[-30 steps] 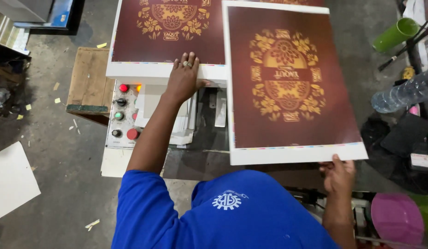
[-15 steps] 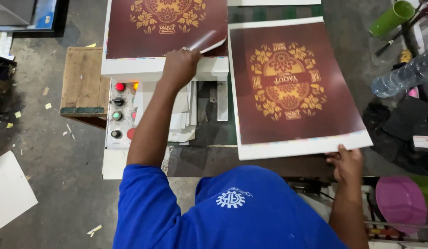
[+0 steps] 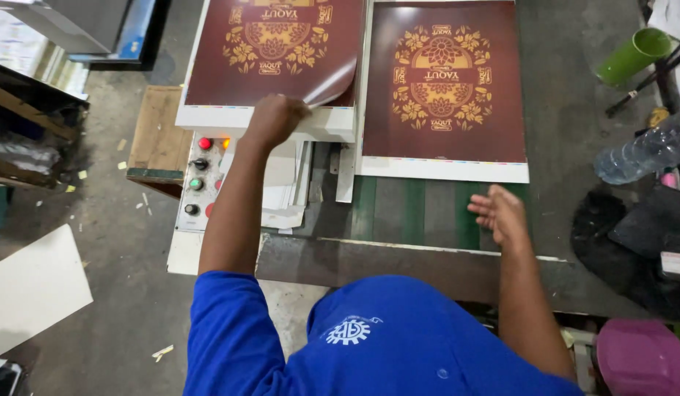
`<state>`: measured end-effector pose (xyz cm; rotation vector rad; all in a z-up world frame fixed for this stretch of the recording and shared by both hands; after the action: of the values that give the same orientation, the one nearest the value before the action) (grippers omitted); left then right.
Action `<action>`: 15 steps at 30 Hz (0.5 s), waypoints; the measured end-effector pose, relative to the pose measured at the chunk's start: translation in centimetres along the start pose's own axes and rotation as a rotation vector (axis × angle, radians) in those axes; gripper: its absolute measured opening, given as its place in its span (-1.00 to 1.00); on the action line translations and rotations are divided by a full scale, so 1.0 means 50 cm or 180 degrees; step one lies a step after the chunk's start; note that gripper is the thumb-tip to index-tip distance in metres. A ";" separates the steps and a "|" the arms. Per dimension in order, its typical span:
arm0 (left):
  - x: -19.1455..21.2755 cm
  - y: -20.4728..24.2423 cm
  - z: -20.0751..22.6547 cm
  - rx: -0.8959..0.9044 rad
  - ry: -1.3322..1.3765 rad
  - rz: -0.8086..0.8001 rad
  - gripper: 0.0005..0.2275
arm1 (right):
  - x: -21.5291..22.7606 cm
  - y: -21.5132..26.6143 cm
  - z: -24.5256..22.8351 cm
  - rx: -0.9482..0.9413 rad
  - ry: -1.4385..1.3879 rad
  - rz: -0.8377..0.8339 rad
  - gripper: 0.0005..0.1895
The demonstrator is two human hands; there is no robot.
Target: The person repeatedly picks up large, maroon-colored printed sheets from a pile on a machine and places them onto a separate stack on the right side of the table. The sheets feature a gold decorative design and the word 'YAOUT'.
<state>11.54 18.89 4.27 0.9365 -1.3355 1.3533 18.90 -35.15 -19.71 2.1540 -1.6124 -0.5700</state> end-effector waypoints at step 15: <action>-0.051 0.077 0.646 -0.1151 0.0156 -0.1118 -0.79 | -0.380 0.157 -0.026 0.0549 -0.1435 -0.2144 -0.61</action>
<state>4.90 -13.06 4.08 0.8343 -1.2546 0.8289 8.42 -18.81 -12.78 2.8569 -1.1077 -1.2240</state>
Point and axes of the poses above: each hand's wrist, its own y-axis away from the middle knuckle, its own x-axis out of the back of the hand, z = x × y, the point moved 10 cm from there along -y, towards the middle knuckle, and after that the axes turned 10 degrees about -z, right-handed, at the moved point
